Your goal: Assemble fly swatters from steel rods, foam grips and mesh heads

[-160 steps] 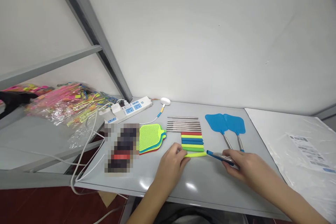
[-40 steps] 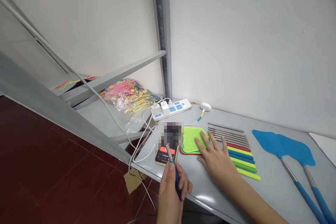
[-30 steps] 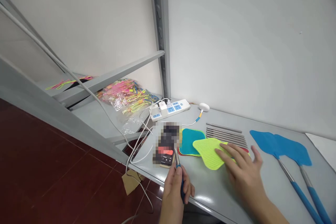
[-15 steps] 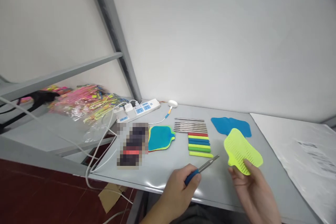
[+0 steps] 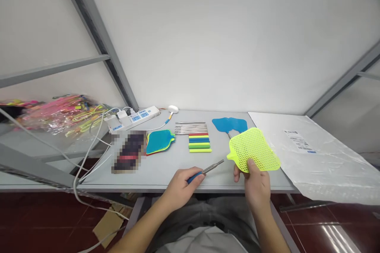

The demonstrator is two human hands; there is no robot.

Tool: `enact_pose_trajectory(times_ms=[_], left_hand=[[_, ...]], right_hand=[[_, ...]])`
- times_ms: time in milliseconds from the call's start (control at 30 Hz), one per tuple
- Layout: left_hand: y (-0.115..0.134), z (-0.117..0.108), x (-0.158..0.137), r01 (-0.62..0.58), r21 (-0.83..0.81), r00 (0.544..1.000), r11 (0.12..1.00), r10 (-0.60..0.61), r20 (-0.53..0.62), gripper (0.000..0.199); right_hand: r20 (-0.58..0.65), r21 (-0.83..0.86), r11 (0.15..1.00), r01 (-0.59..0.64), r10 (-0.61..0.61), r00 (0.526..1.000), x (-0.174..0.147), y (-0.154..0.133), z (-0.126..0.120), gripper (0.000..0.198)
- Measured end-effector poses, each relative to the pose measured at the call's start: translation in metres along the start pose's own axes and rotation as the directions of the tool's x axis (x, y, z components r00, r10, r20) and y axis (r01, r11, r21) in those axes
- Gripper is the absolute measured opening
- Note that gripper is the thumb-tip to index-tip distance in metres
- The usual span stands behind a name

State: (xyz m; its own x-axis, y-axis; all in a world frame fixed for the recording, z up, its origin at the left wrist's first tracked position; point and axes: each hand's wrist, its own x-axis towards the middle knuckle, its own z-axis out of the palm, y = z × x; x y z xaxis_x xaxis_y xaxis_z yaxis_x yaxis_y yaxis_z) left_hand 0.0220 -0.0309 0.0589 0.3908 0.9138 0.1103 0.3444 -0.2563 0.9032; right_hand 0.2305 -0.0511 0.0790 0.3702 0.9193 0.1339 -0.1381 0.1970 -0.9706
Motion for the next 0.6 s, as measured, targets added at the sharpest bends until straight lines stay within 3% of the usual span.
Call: enact_pose_trajectory(times_ms=[100, 167, 600], left_hand=[[0.002, 0.000, -0.002, -0.018, 0.022, 1.000, 1.000, 0.018, 0.010, 0.035], [0.003, 0.000, -0.002, -0.027, 0.033, 1.000, 0.999, 0.027, 0.007, 0.036], [0.004, 0.001, -0.004, -0.060, 0.073, 0.998, 0.995, 0.059, 0.022, 0.036]], right_hand=[[0.089, -0.105, 0.993, 0.052, -0.042, 0.995, -0.002, -0.006, -0.002, 0.040], [0.085, -0.142, 0.988, 0.065, -0.053, 0.995, -0.002, -0.006, -0.003, 0.044], [0.168, -0.176, 0.980, 0.090, -0.060, 0.984, 0.002, -0.008, -0.021, 0.035]])
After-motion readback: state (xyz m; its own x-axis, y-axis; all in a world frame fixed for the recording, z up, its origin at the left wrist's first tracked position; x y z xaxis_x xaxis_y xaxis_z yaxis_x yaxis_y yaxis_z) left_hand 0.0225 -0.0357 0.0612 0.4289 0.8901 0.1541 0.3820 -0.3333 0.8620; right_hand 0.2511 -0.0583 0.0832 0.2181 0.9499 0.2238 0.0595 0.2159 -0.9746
